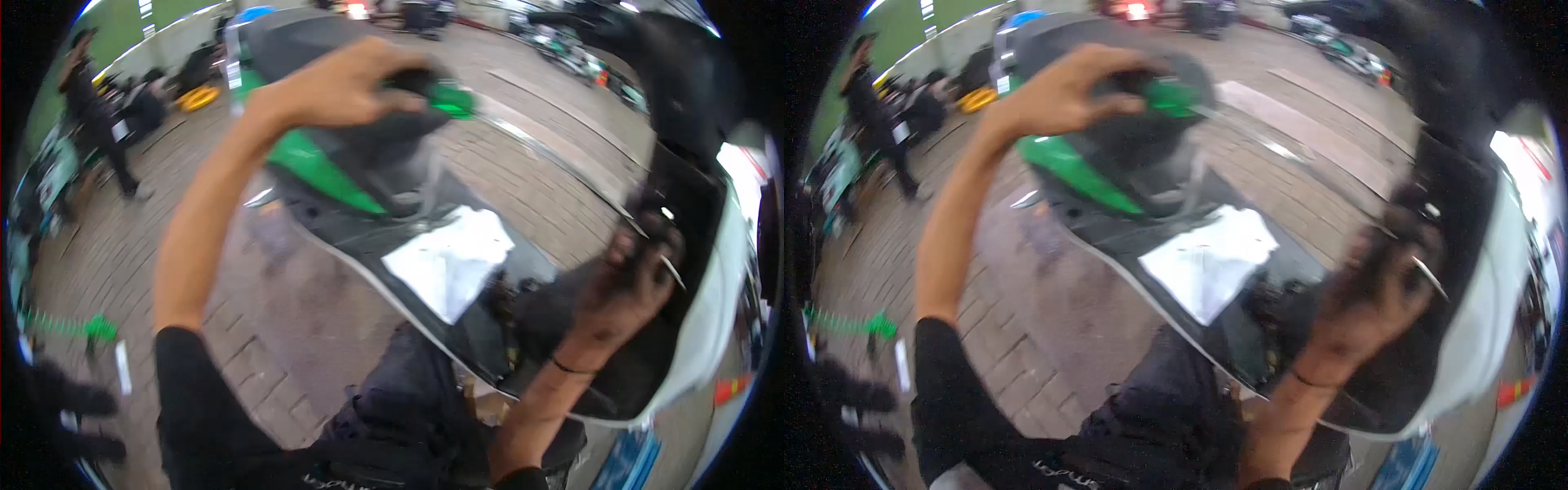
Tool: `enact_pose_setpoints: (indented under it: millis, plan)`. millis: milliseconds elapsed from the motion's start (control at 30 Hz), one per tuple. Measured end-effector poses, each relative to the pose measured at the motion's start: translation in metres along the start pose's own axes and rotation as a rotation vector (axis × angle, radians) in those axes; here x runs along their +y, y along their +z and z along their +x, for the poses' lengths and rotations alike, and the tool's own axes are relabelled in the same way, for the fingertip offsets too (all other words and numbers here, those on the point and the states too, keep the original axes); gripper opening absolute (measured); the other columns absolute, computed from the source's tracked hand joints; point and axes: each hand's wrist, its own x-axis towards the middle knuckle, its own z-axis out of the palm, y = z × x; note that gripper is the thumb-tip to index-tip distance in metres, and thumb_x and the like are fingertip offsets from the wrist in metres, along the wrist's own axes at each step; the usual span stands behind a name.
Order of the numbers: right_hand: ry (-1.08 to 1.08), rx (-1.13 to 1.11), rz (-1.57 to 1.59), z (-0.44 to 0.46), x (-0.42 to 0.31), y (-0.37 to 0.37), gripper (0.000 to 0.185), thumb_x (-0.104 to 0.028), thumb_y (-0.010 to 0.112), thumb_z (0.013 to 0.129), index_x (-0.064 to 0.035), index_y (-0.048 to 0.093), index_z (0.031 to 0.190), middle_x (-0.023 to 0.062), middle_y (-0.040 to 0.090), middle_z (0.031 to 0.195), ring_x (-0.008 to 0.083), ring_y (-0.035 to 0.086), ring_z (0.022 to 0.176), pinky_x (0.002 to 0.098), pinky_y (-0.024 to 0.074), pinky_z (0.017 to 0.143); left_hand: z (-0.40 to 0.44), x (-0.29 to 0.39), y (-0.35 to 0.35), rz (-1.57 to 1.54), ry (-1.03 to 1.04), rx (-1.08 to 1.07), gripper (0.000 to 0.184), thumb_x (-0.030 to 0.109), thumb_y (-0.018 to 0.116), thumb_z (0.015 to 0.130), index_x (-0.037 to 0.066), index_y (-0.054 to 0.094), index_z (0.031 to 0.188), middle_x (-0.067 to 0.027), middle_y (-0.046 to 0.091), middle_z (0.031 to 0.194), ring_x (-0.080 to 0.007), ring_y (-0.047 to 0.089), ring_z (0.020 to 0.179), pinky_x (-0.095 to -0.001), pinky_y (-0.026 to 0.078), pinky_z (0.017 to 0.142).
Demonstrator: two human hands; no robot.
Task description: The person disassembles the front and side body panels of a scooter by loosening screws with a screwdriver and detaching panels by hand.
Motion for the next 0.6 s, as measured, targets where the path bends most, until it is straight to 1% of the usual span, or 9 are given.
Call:
enact_pose_setpoints:
  millis: [33,67,233,333,367,400,467,533,600]
  plan:
    - [-0.008,0.056,0.002,0.001,0.004,0.000,0.030,-0.017,0.059,0.100,-0.0010,0.054,0.124,0.0129,0.065,0.109,0.0157,0.061,0.075,0.0204,0.0535,0.063,0.006,0.006,-0.004,-0.123,-0.029,-0.025,0.048,0.020,0.073,0.084,0.007,0.061,0.129,-0.0135,0.065,0.122,-0.0315,0.061,0.110,-0.0412,0.045,0.099]
    - [0.014,0.077,-0.027,0.001,0.000,0.002,0.027,-0.017,0.059,0.100,-0.0030,0.054,0.123,0.0141,0.066,0.109,0.0165,0.061,0.076,0.0216,0.0524,0.062,0.007,-0.001,0.005,0.060,0.107,0.141,0.047,0.011,0.075,0.078,0.006,0.064,0.123,-0.0132,0.068,0.112,-0.0309,0.065,0.099,-0.0396,0.049,0.089]
    - [-0.060,-0.150,0.279,0.008,0.005,0.008,0.023,-0.016,0.051,0.103,-0.0048,0.052,0.124,0.0212,0.067,0.111,0.0199,0.063,0.072,0.0290,0.0508,0.065,0.001,0.003,0.006,0.107,0.168,0.363,0.053,-0.005,0.077,0.068,0.003,0.065,0.120,-0.0139,0.069,0.118,-0.0305,0.067,0.108,-0.0390,0.052,0.092]
    - [-0.069,-0.072,0.207,0.007,0.005,0.011,0.021,-0.021,0.056,0.102,-0.0047,0.051,0.115,0.0211,0.070,0.100,0.0231,0.068,0.069,0.0291,0.0522,0.057,-0.014,-0.001,0.014,0.258,0.138,0.422,0.051,-0.003,0.079,0.070,0.002,0.064,0.119,-0.0139,0.069,0.119,-0.0304,0.068,0.107,-0.0379,0.053,0.092]
    - [-0.066,-0.095,0.219,0.005,0.003,0.010,0.023,-0.020,0.053,0.103,-0.0040,0.052,0.119,0.0196,0.068,0.105,0.0206,0.066,0.073,0.0280,0.0531,0.063,-0.014,-0.005,0.016,0.252,0.127,0.407,0.051,-0.003,0.079,0.070,0.002,0.064,0.119,-0.0139,0.069,0.119,-0.0304,0.068,0.107,-0.0379,0.053,0.092]
    - [-0.052,-0.118,0.237,0.003,0.002,0.008,0.025,-0.019,0.051,0.104,-0.0033,0.053,0.123,0.0181,0.067,0.111,0.0182,0.064,0.078,0.0269,0.0541,0.069,-0.012,-0.012,0.018,0.414,0.298,0.605,0.051,-0.001,0.080,0.072,0.002,0.063,0.119,-0.0138,0.069,0.118,-0.0303,0.068,0.104,-0.0372,0.053,0.091]
    - [-0.043,-0.111,0.221,0.004,0.001,0.011,0.024,-0.018,0.051,0.104,-0.0018,0.056,0.121,0.0170,0.066,0.113,0.0161,0.061,0.081,0.0243,0.0530,0.073,-0.017,-0.011,0.019,0.498,0.334,0.746,0.050,0.005,0.083,0.072,0.002,0.063,0.117,-0.0141,0.069,0.112,-0.0309,0.069,0.096,-0.0370,0.054,0.084]
    - [-0.060,-0.249,0.292,0.011,0.008,0.002,0.025,-0.019,0.051,0.104,-0.0021,0.056,0.121,0.0175,0.066,0.116,0.0166,0.060,0.081,0.0265,0.0512,0.073,-0.010,0.007,0.015,0.335,0.156,0.588,0.052,0.008,0.085,0.069,0.002,0.064,0.116,-0.0141,0.069,0.106,-0.0299,0.070,0.089,-0.0371,0.055,0.078]
    - [-0.047,-0.308,0.320,0.006,0.013,-0.001,0.025,-0.020,0.052,0.104,-0.0023,0.056,0.121,0.0176,0.065,0.117,0.0170,0.060,0.081,0.0277,0.0509,0.072,-0.028,0.000,0.032,0.138,0.178,0.513,0.054,0.009,0.086,0.068,0.002,0.063,0.116,-0.0142,0.068,0.106,-0.0293,0.069,0.087,-0.0362,0.055,0.077]
